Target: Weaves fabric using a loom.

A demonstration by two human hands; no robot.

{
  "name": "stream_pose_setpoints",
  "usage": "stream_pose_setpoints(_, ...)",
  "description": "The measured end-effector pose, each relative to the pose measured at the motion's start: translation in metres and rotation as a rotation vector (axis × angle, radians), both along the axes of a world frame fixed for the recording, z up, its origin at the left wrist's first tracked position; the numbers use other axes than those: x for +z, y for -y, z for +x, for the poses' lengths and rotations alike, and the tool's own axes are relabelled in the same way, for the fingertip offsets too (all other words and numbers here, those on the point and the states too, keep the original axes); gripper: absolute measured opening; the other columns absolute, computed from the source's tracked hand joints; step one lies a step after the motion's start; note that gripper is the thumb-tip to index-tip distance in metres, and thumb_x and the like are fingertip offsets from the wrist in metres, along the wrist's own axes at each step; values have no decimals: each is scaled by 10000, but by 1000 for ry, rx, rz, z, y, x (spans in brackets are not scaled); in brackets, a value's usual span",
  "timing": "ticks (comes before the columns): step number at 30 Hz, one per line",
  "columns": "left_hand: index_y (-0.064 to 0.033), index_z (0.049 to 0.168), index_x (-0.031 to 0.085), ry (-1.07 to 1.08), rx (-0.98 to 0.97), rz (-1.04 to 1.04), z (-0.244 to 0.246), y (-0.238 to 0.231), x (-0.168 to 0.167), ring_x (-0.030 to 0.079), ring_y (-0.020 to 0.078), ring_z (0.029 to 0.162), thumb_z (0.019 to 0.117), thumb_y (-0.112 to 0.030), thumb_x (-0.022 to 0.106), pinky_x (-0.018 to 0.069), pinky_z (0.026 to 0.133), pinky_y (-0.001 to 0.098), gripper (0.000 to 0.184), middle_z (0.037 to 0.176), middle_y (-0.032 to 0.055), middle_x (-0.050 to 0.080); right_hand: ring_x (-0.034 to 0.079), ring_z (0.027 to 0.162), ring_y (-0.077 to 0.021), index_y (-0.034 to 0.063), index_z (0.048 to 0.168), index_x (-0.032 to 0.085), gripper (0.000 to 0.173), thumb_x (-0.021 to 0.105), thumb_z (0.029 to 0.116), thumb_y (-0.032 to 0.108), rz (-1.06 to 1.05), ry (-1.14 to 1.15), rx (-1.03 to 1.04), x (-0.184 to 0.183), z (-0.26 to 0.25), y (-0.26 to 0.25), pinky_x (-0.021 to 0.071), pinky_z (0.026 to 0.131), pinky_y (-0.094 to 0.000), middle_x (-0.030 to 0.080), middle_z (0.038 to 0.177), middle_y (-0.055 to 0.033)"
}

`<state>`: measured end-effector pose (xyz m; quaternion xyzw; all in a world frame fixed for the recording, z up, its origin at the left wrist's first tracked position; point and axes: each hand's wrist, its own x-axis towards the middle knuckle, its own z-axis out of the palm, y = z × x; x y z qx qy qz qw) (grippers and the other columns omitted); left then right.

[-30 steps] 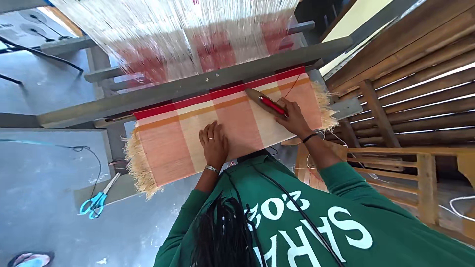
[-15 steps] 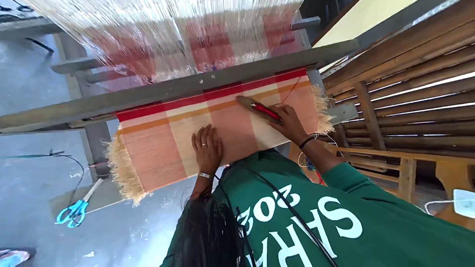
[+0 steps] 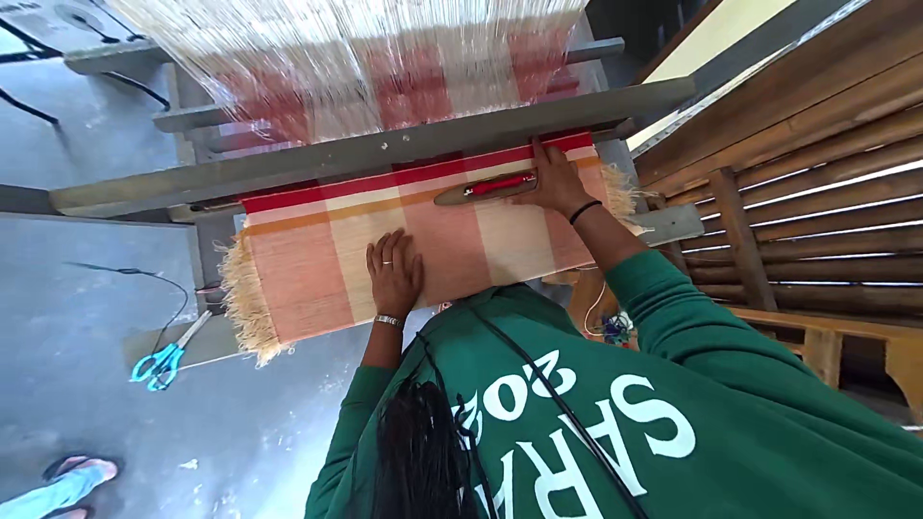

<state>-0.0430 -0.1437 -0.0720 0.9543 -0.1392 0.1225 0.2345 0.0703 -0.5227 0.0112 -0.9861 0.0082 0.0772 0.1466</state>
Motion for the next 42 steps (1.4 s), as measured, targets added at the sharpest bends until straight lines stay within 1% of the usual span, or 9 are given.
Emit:
stream_pose_setpoints(7, -118, 1418, 558, 25, 1, 19, 0, -1, -3, 363, 277, 1497, 1061, -399, 429, 181, 1250, 548, 473, 1551, 77, 489, 504, 1301, -437, 45, 1612, 269, 1336, 792, 637, 792, -17, 81, 48, -8, -6, 1, 423, 1025, -647, 498, 1441, -246)
stream_pose_setpoints(14, -118, 1419, 554, 26, 5, 30, 1, 0, -2, 363, 282, 1496, 1061, -394, 425, 178, 1250, 549, 470, 1551, 85, 488, 519, 1276, -421, 50, 1574, 359, 1266, 779, 645, 801, 3, 130, 37, -12, -12, 1, 434, 1009, -631, 517, 1414, -228)
stream_pose_setpoints(18, -123, 1421, 555, 28, 11, 34, 0, 0, -4, 359, 271, 1499, 1059, -403, 427, 173, 1254, 539, 476, 1553, 74, 487, 537, 1247, -418, 57, 1556, 395, 1180, 766, 697, 776, 27, 217, 45, -22, -24, 1, 453, 981, -623, 520, 1404, -225)
stream_pose_setpoints(26, -111, 1416, 559, 11, 26, 48, 0, 3, 0, 366, 290, 1494, 1058, -397, 428, 180, 1250, 553, 477, 1551, 88, 489, 500, 1307, -427, 60, 1543, 426, 1074, 817, 741, 658, 158, 249, -3, -19, -39, -1, 435, 1019, -637, 506, 1438, -233)
stream_pose_setpoints(28, -105, 1406, 565, 9, 30, 46, 1, 3, 2, 371, 289, 1491, 1056, -398, 429, 182, 1247, 555, 476, 1548, 91, 491, 519, 1272, -422, 89, 1525, 467, 992, 838, 758, 597, 205, 256, 10, -17, -41, 1, 443, 1005, -627, 526, 1416, -218)
stream_pose_setpoints(32, -108, 1383, 587, 1, 59, -4, 2, 6, 2, 385, 286, 1481, 1050, -388, 443, 178, 1250, 547, 458, 1530, 87, 510, 565, 1147, -380, 183, 1389, 636, 648, 801, 851, 505, 239, 234, 100, -17, -51, 9, 467, 933, -585, 613, 1291, -141)
stream_pose_setpoints(36, -81, 1381, 556, -58, 161, -111, 11, 27, 27, 460, 366, 1371, 1029, -382, 513, 255, 1165, 618, 466, 1426, 145, 560, 570, 1093, -370, 175, 1301, 680, 538, 797, 868, 472, 307, 197, 84, -12, -65, 8, 462, 890, -580, 633, 1215, -133)
stream_pose_setpoints(40, -75, 1513, 427, -41, 52, -178, 30, 61, 60, 411, 402, 1417, 941, -351, 680, 333, 1111, 638, 684, 1542, 190, 449, 583, 1091, -350, 143, 1315, 669, 576, 812, 856, 460, 456, 202, 20, -9, -76, 0, 480, 919, -573, 626, 1189, -152)
stream_pose_setpoints(42, -171, 1537, 432, 24, -61, -119, 42, 80, 70, 370, 425, 1444, 913, -363, 720, 320, 1114, 645, 714, 1597, 186, 385, 596, 1093, -338, 138, 1312, 671, 577, 819, 852, 453, 478, 201, 11, -8, -77, -3, 494, 931, -568, 628, 1172, -149)
